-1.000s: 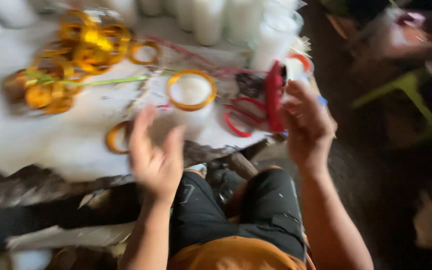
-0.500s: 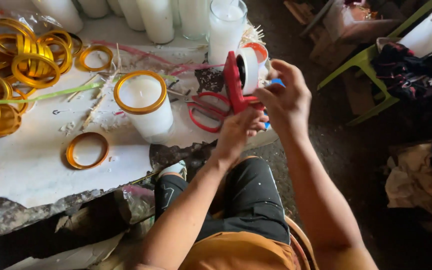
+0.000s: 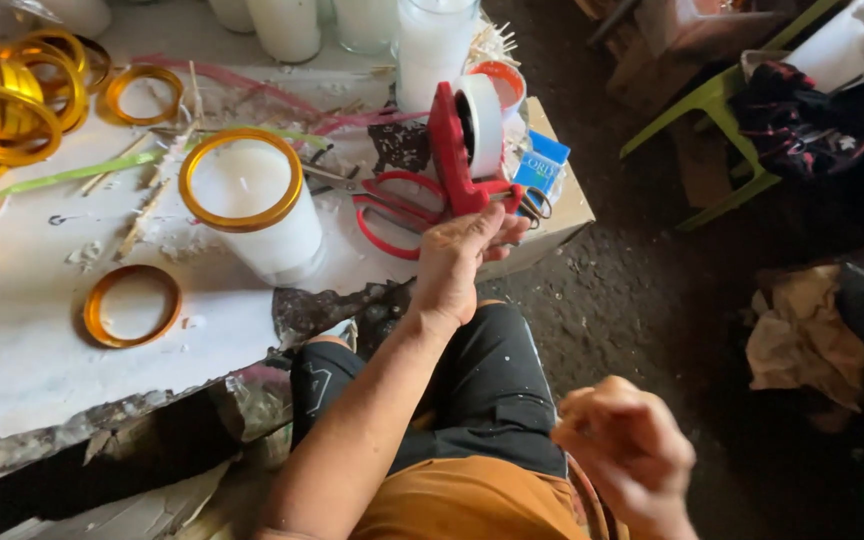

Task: Assembling candles by fitting gold rings onto white jars and organizing them into boxes.

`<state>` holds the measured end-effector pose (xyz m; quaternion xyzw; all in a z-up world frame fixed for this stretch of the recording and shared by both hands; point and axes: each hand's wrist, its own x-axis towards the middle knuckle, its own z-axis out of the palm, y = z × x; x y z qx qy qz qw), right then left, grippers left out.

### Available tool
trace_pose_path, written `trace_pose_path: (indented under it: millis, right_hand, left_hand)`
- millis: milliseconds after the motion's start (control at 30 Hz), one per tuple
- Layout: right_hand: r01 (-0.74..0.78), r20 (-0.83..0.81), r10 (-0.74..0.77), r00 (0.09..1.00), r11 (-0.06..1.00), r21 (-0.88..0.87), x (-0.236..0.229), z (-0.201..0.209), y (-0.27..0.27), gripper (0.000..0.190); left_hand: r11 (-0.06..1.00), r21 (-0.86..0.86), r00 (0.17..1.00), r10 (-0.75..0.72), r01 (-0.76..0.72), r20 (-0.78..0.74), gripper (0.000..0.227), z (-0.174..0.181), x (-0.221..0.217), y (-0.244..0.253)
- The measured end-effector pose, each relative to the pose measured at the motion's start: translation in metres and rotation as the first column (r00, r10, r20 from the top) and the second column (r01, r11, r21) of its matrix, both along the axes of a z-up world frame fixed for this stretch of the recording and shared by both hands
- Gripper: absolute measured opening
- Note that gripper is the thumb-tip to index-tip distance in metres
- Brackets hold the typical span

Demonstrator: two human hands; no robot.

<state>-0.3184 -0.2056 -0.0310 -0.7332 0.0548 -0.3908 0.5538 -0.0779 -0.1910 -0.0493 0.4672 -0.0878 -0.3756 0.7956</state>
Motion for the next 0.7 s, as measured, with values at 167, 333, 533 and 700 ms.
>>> trace_pose_path:
  millis: [167,333,533,700]
  right_hand:
    - [0.134,-0.265,-0.082,0.961,0.973,0.187,-0.001,-0.071,-0.017,0.031]
    - [0.195,-0.344,-0.084,0.935,0.933,0.303,0.004,-0.126,-0.053,0.042]
    - [0.170,-0.291,-0.229,0.929,0.962,-0.215,0.048,-0.048,-0.073,0.031]
    - [0.004,-0.151,-0.149,0.977,0.726,-0.687,0.112,0.044,-0.052,0.014]
  left_hand:
    - [0.992,-0.003,0.992,0.128,-0.128,0.017,0.024,-0.009,-0.003,-0.006]
    - [0.977,0.027,0.942,0.196,-0.211,0.272,0.022,-0.020,-0.011,-0.007]
    - [0.889,-0.283,0.715,0.457,-0.359,0.529,0.015,0.027,-0.027,0.080]
    - [0.703,-0.349,0.493,0.695,-0.620,0.524,0.011,0.038,-0.006,0.142]
